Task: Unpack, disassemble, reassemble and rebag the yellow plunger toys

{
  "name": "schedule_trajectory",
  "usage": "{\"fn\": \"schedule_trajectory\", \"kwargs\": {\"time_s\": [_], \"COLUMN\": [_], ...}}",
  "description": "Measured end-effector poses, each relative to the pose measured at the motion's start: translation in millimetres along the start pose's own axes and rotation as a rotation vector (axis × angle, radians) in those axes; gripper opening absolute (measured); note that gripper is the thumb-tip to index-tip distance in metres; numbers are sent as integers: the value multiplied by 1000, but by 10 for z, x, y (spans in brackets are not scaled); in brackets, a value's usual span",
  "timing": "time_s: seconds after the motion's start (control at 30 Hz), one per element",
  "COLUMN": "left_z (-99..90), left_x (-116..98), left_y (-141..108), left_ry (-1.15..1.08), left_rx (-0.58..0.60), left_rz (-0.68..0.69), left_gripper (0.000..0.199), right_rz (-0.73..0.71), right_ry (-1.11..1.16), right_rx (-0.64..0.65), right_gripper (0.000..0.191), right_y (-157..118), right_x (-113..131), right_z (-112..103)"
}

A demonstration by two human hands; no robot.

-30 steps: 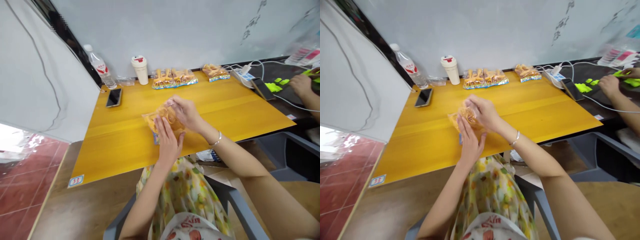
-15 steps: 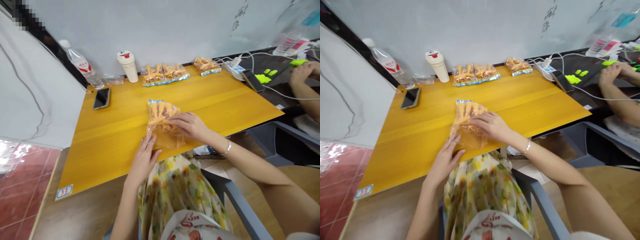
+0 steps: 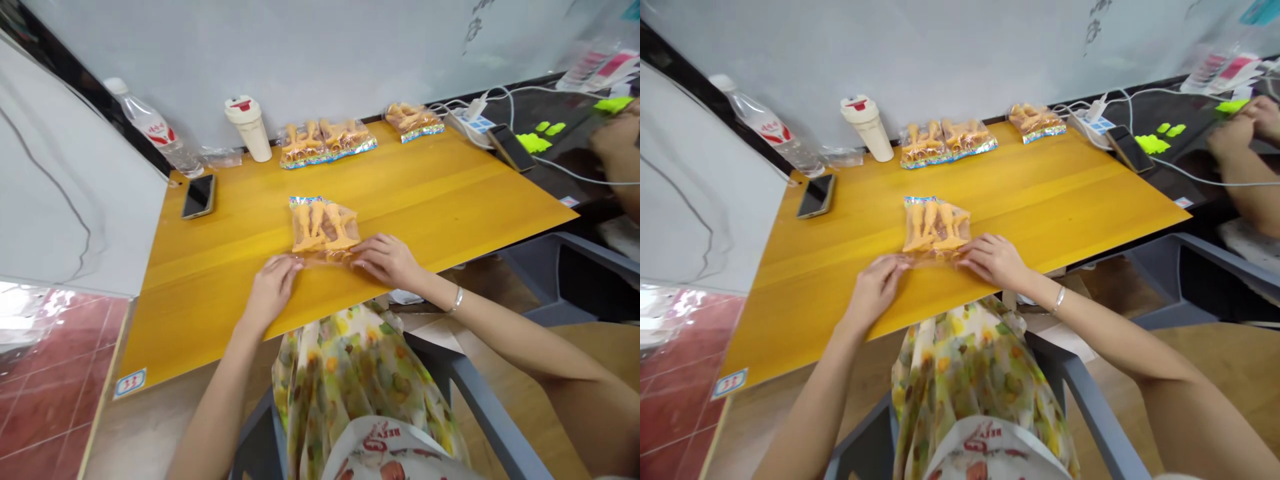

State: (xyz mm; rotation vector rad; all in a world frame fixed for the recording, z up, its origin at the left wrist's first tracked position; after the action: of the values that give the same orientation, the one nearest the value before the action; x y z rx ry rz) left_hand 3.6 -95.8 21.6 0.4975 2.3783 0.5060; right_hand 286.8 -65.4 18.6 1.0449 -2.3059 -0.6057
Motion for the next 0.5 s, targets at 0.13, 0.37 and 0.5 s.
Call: {"fn": "schedule_trajectory", "kwargs": {"time_s": [0.13,0.37,0.5], "left_z": [86,209,210], "left_x": [-29,-114,-164], "left_y": [88,90,-10], "left_ry": [58,430,505], "left_rx": [-79,-93,-233], "left_rz": [-220,-134,46], "left_gripper": [35,28,26], "right_rz": [361,656,730], "right_ry": [188,269,391], "right_rx": [5,183,185], "right_gripper": [37,37,32], "right_y": [21,134,211], "right_x": [-59,-77,-82], "right_z": [55,86,86]}}
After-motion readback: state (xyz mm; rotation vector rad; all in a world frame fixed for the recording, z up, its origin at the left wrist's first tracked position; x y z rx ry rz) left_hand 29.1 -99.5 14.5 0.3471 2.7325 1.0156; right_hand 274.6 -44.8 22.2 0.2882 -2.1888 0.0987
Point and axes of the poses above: each hand's wrist, its own y-axis towards the middle knuckle, its own z-axis out of the palm, x = y × z, the point moved 2 cm from there along y, towards the middle knuckle, and after that the axes turned 8 degrees about -x, right-handed, at the moved point
